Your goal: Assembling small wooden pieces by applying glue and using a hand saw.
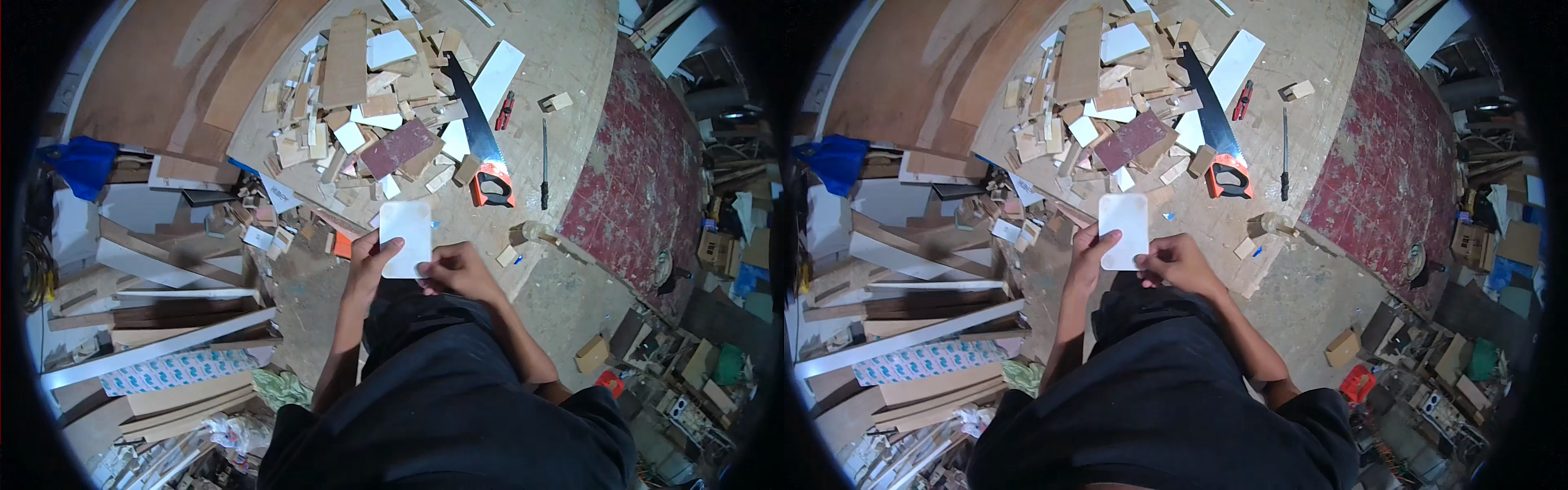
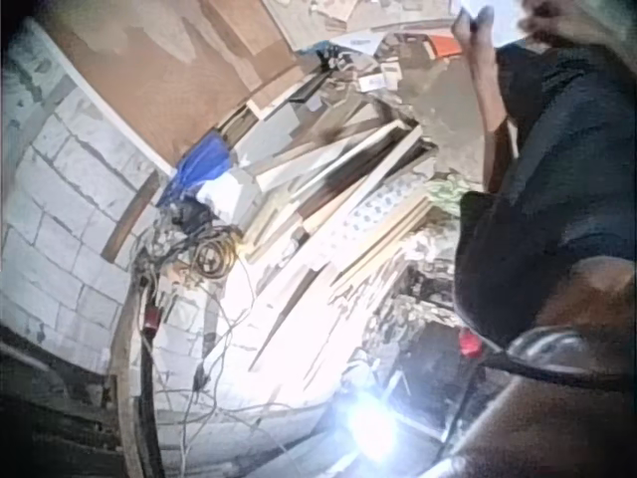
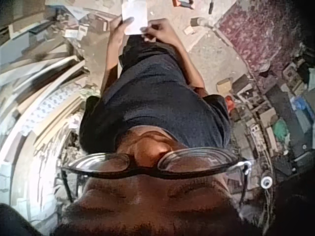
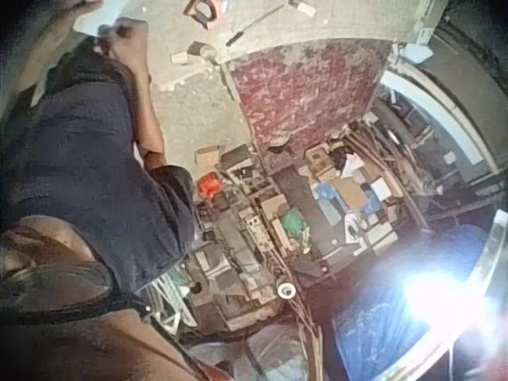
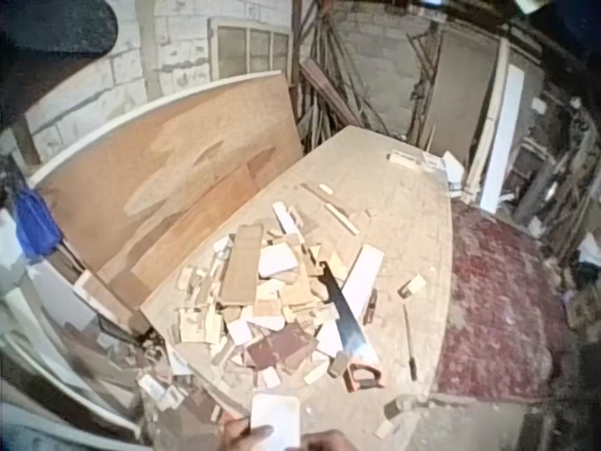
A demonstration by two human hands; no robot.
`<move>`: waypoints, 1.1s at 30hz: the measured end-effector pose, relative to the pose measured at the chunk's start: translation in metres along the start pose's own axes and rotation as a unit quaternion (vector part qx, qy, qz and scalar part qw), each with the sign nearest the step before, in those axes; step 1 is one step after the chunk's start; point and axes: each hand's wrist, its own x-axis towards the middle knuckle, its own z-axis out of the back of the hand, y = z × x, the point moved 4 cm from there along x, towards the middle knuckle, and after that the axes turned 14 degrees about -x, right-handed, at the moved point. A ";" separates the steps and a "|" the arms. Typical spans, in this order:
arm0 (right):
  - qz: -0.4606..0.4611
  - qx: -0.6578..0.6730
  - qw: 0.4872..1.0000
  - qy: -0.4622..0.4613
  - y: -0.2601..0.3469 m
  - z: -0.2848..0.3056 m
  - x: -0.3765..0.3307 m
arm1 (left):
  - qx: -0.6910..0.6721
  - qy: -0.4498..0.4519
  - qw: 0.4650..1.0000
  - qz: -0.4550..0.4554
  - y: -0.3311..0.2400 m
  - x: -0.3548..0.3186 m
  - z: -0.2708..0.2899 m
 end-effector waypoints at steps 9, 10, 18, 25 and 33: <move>0.051 -0.480 0.855 -0.191 -0.159 0.037 0.114 | -0.180 -0.104 0.972 0.108 0.134 0.006 0.163; 0.022 -0.492 0.842 -0.222 -0.160 0.041 0.124 | -0.184 -0.100 0.973 0.101 0.130 0.002 0.165; 0.207 -0.568 0.781 -0.157 -0.122 -0.029 0.205 | -0.159 -0.194 0.967 0.052 0.155 -0.024 0.246; 0.159 -0.684 0.698 -0.139 -0.146 -0.043 0.236 | -0.213 -0.216 0.950 0.075 0.128 -0.034 0.216; 0.065 -0.571 0.732 -0.367 -0.102 -0.024 0.231 | -0.241 -0.241 0.939 0.044 0.116 -0.042 0.231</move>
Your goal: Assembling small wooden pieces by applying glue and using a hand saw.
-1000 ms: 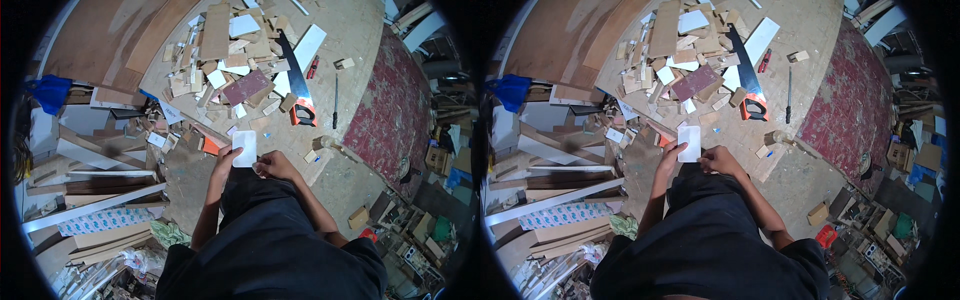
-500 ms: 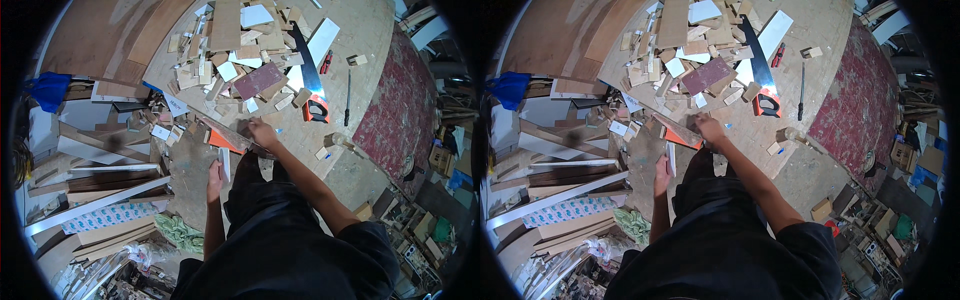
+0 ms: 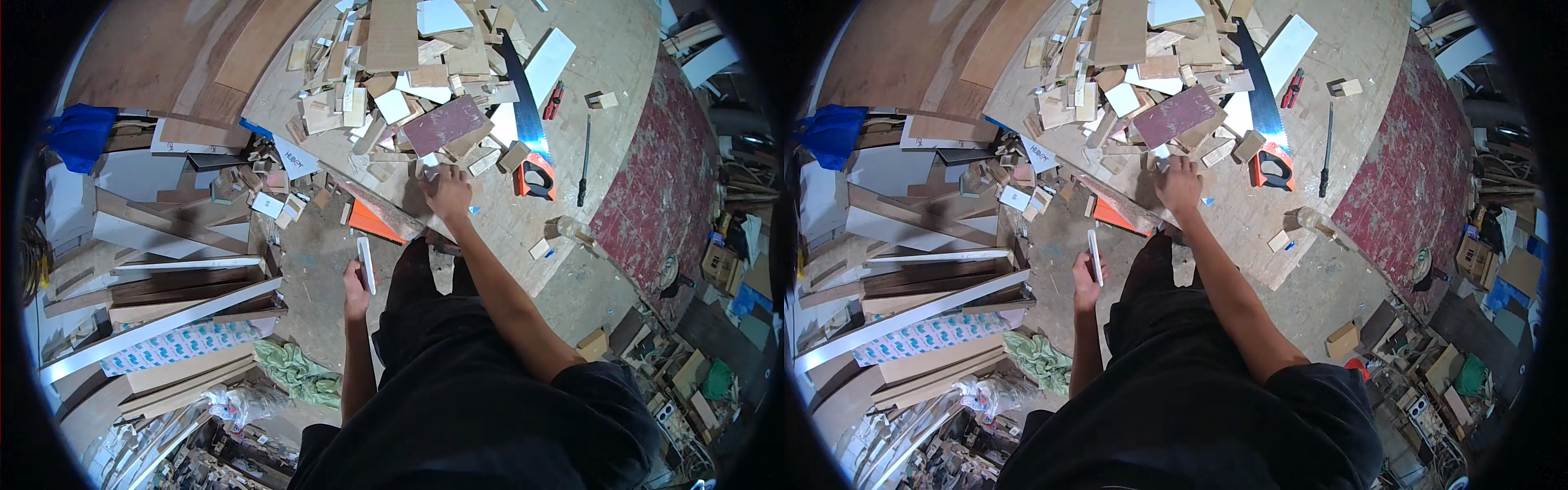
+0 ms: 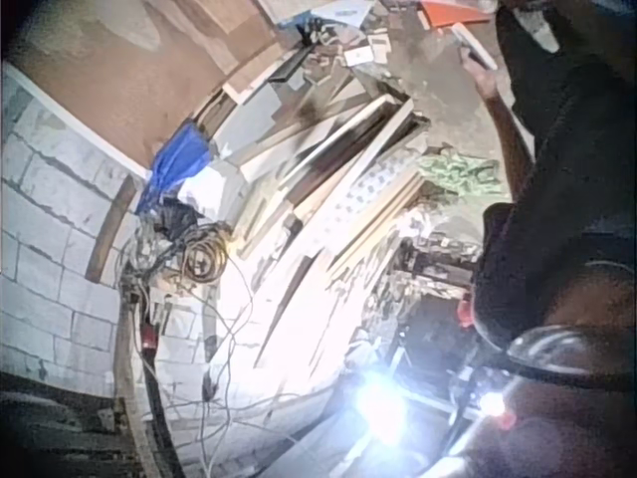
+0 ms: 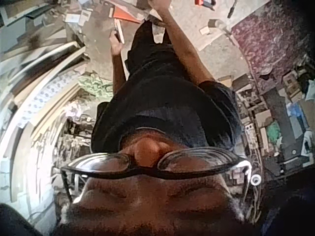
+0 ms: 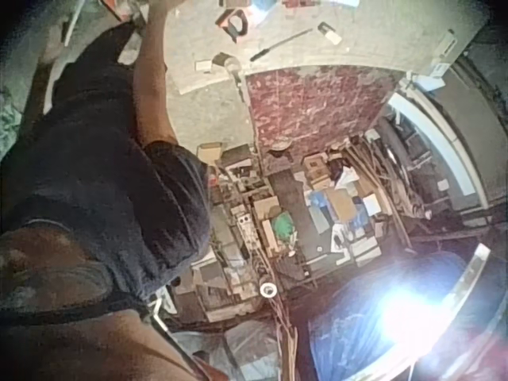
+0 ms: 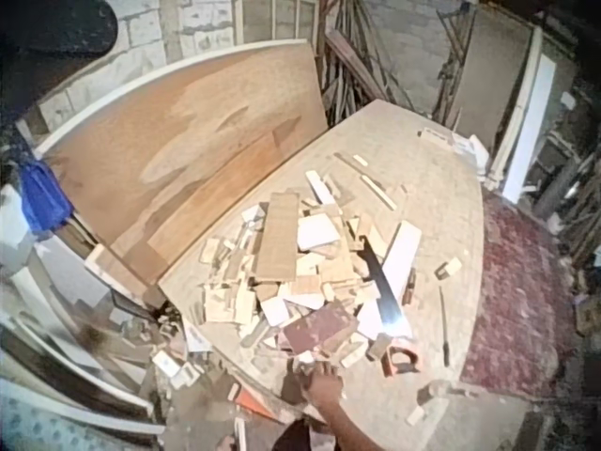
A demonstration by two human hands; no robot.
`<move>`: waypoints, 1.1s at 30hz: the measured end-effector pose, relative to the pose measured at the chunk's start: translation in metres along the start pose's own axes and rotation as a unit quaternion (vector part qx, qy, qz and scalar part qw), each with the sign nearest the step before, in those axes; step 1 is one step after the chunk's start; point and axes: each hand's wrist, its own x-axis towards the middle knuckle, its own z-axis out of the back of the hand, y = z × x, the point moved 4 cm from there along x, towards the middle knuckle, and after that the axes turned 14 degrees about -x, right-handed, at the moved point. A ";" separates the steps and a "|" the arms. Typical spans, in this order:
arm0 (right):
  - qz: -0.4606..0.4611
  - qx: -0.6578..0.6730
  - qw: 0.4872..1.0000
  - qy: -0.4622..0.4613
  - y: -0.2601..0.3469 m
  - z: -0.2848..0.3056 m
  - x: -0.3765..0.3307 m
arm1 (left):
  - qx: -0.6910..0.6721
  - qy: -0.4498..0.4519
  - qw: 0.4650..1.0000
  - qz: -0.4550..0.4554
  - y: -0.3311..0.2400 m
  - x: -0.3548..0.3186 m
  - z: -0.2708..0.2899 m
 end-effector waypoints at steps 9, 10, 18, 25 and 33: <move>0.006 -0.080 0.993 0.089 -0.006 -0.033 0.013 | 0.090 0.068 0.993 -0.032 -0.013 -0.006 -0.022; 0.012 -0.088 0.994 0.071 -0.022 -0.028 0.005 | 0.082 0.089 0.992 -0.016 -0.012 -0.008 -0.029; 0.012 -0.005 0.995 -0.097 -0.066 0.009 -0.024 | 0.025 0.112 0.993 -0.004 -0.003 -0.002 -0.024; 0.165 0.045 0.985 0.011 0.100 -0.033 0.024 | 0.014 0.220 0.975 -0.002 -0.002 -0.005 -0.027; -0.014 0.150 0.986 0.068 -0.003 -0.025 0.015 | -0.074 0.193 0.978 0.011 -0.003 -0.009 -0.002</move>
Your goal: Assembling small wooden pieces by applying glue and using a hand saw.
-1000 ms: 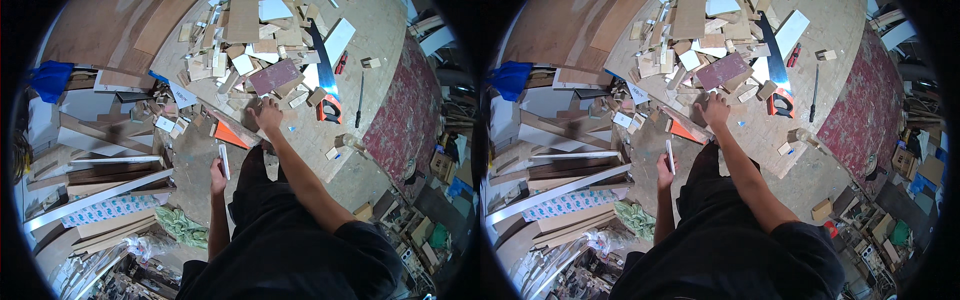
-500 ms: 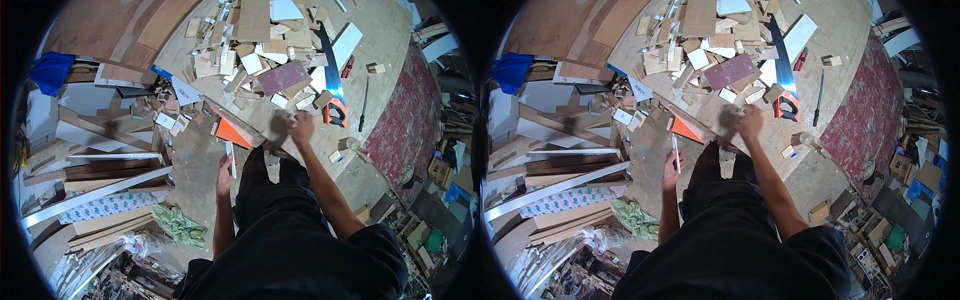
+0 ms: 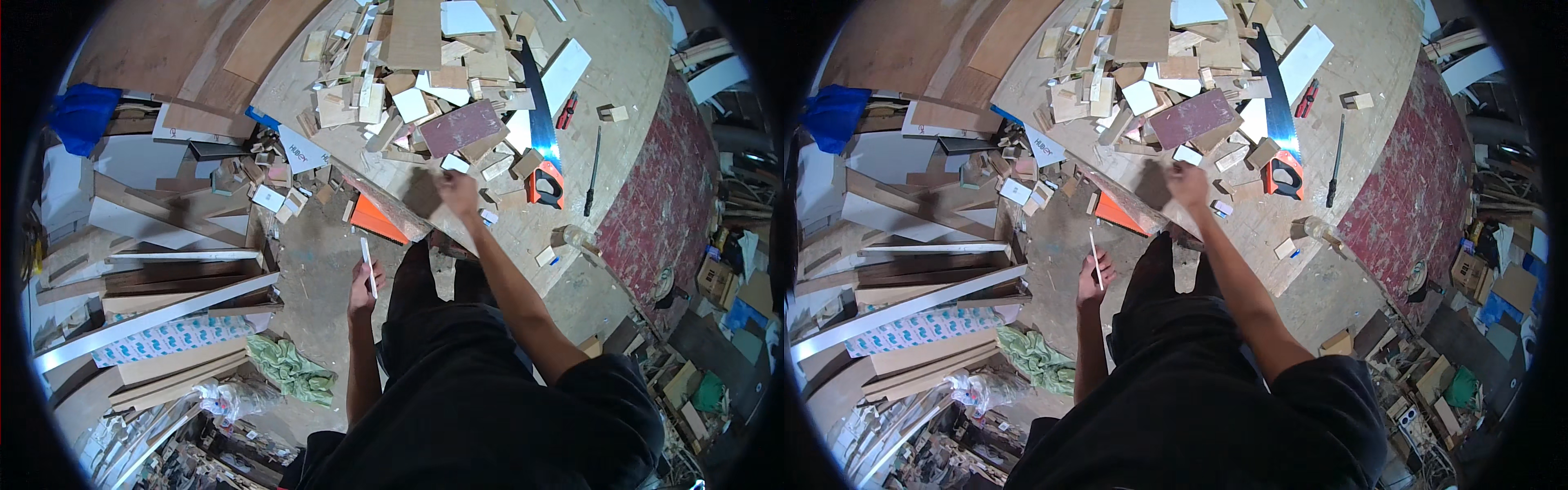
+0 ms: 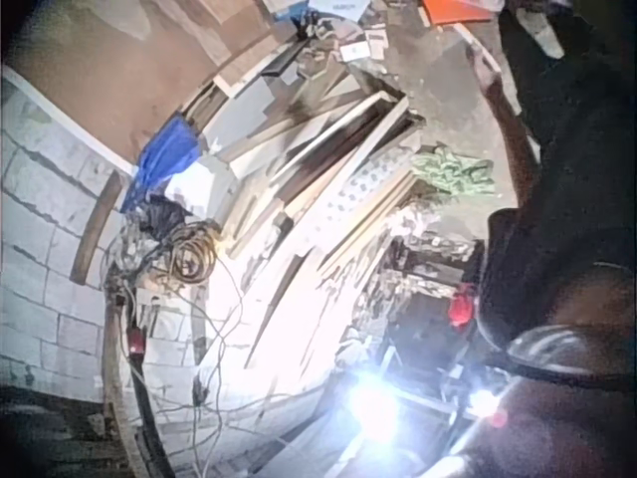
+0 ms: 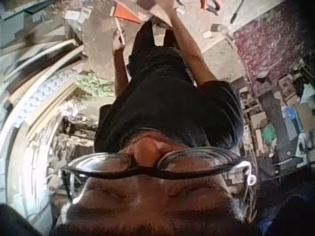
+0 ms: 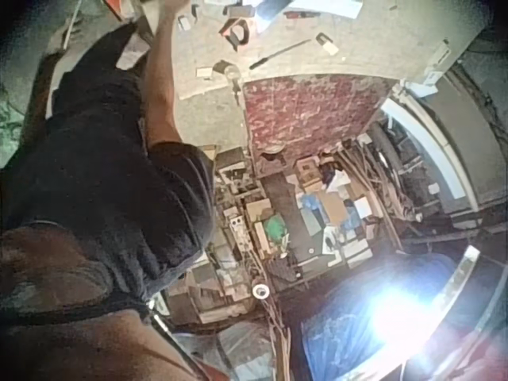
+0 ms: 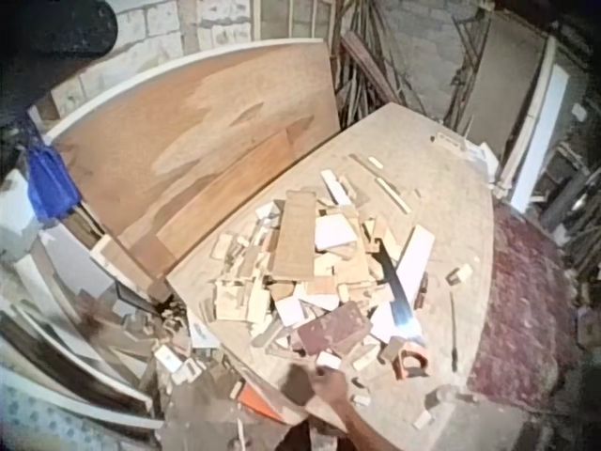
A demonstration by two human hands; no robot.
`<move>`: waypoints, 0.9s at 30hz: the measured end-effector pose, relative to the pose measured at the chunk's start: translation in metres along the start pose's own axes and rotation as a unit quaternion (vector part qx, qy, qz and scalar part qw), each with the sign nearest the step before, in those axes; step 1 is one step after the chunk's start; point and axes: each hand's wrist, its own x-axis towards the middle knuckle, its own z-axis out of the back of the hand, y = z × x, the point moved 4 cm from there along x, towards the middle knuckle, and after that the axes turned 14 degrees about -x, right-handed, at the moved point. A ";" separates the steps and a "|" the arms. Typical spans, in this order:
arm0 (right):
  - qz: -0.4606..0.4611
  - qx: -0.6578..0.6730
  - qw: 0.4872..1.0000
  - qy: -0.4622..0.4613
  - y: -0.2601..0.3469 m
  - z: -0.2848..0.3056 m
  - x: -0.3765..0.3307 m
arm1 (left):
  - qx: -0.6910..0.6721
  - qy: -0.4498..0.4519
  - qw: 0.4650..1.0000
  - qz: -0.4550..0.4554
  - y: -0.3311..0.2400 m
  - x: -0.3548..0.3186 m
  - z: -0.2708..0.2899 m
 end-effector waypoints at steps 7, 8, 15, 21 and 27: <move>0.164 -0.121 0.974 -0.099 -0.019 0.018 -0.013 | 0.086 -0.020 0.996 0.000 0.002 0.018 -0.034; 0.205 -0.120 0.969 -0.070 0.003 0.007 -0.006 | 0.087 -0.023 0.996 0.000 0.003 0.021 -0.037; 0.199 -0.242 0.949 0.027 0.072 -0.031 0.048 | 0.329 -0.039 0.943 -0.021 -0.006 0.025 -0.057; 0.105 0.211 0.955 0.182 0.059 0.009 0.005 | 0.343 -0.092 0.931 -0.081 -0.006 0.036 -0.045; -0.071 0.702 0.599 0.378 0.069 0.113 -0.065 | 0.205 -0.130 0.970 -0.023 0.001 0.075 -0.027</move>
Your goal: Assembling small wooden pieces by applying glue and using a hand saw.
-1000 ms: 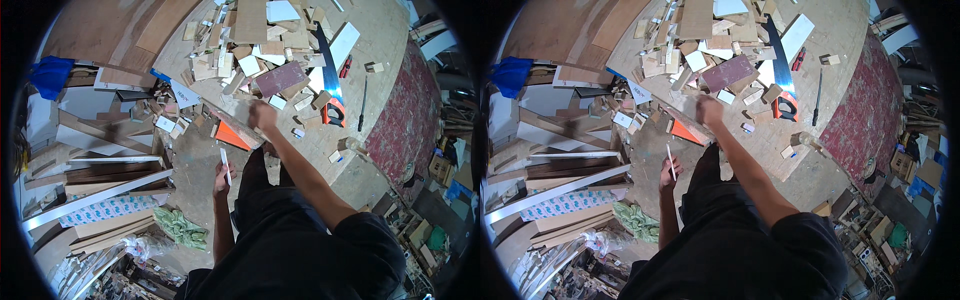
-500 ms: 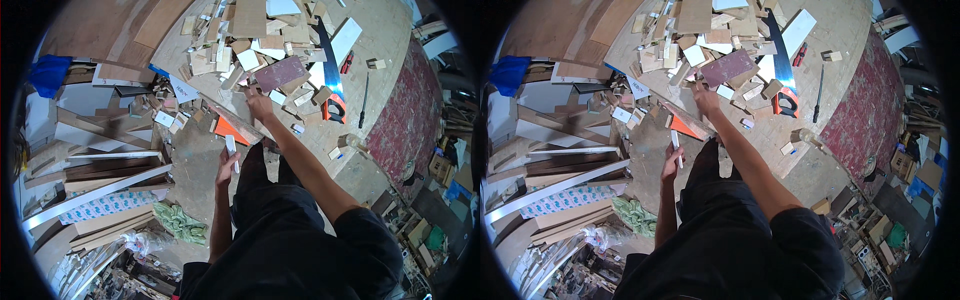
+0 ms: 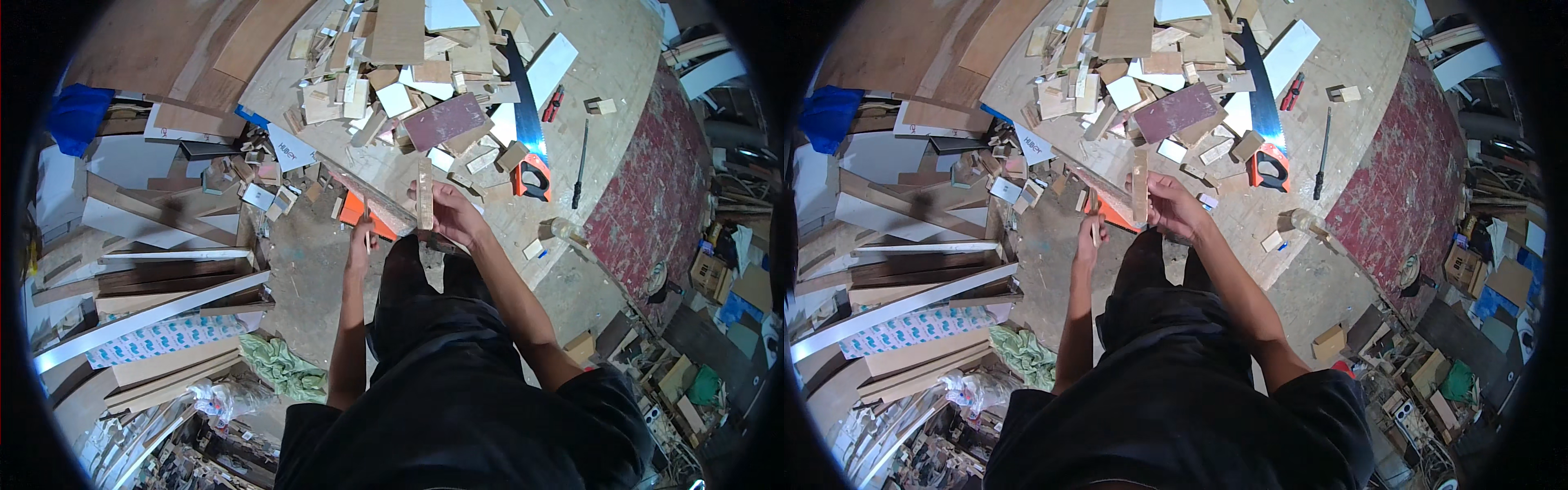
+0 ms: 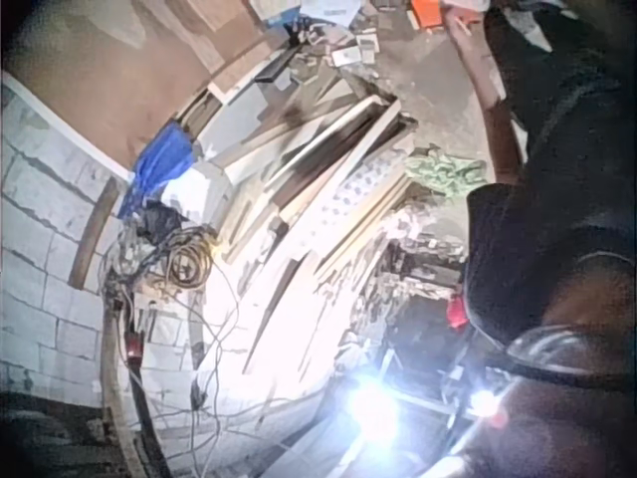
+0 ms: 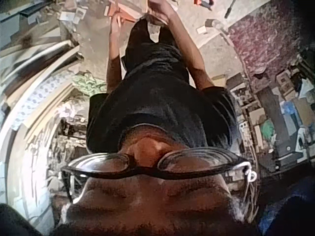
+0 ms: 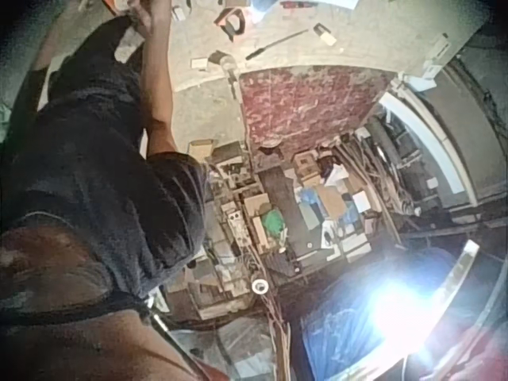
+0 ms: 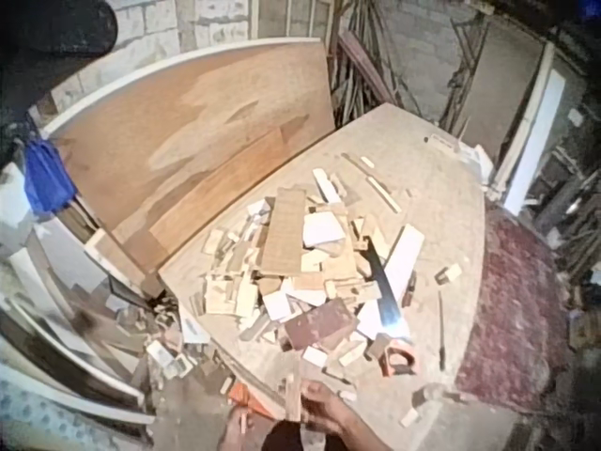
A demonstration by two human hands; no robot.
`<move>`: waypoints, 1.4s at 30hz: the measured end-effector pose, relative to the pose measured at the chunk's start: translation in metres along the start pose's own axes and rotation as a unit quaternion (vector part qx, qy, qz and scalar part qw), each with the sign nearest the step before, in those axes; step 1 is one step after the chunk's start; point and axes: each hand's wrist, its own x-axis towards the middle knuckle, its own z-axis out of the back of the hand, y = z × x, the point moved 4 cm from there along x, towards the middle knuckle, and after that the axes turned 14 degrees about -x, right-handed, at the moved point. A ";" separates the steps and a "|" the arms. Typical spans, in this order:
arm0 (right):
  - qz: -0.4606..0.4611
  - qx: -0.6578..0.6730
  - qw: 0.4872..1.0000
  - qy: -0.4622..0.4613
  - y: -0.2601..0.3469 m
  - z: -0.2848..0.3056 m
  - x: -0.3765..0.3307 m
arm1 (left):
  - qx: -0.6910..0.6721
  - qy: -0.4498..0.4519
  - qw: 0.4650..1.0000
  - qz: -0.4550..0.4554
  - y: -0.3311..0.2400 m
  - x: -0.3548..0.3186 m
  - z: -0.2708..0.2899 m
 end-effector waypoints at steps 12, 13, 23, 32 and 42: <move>-0.042 -0.649 0.636 -0.415 -0.023 0.181 -0.105 | 0.393 0.059 0.903 -0.164 -0.016 0.033 -0.082; -0.046 -0.645 0.635 -0.422 -0.039 0.198 -0.109 | 0.387 0.075 0.909 -0.138 -0.006 0.036 -0.089; 0.034 -0.199 0.901 -0.385 -0.094 0.220 -0.062 | 0.603 0.084 0.753 -0.250 0.033 0.043 -0.129; -0.009 -0.558 0.618 -0.554 -0.069 0.231 -0.102 | 0.703 -0.033 0.665 -0.252 0.020 0.056 -0.128; -0.035 -0.476 0.732 -0.486 -0.087 0.251 -0.119 | 0.658 0.283 0.598 -0.361 0.064 0.054 -0.212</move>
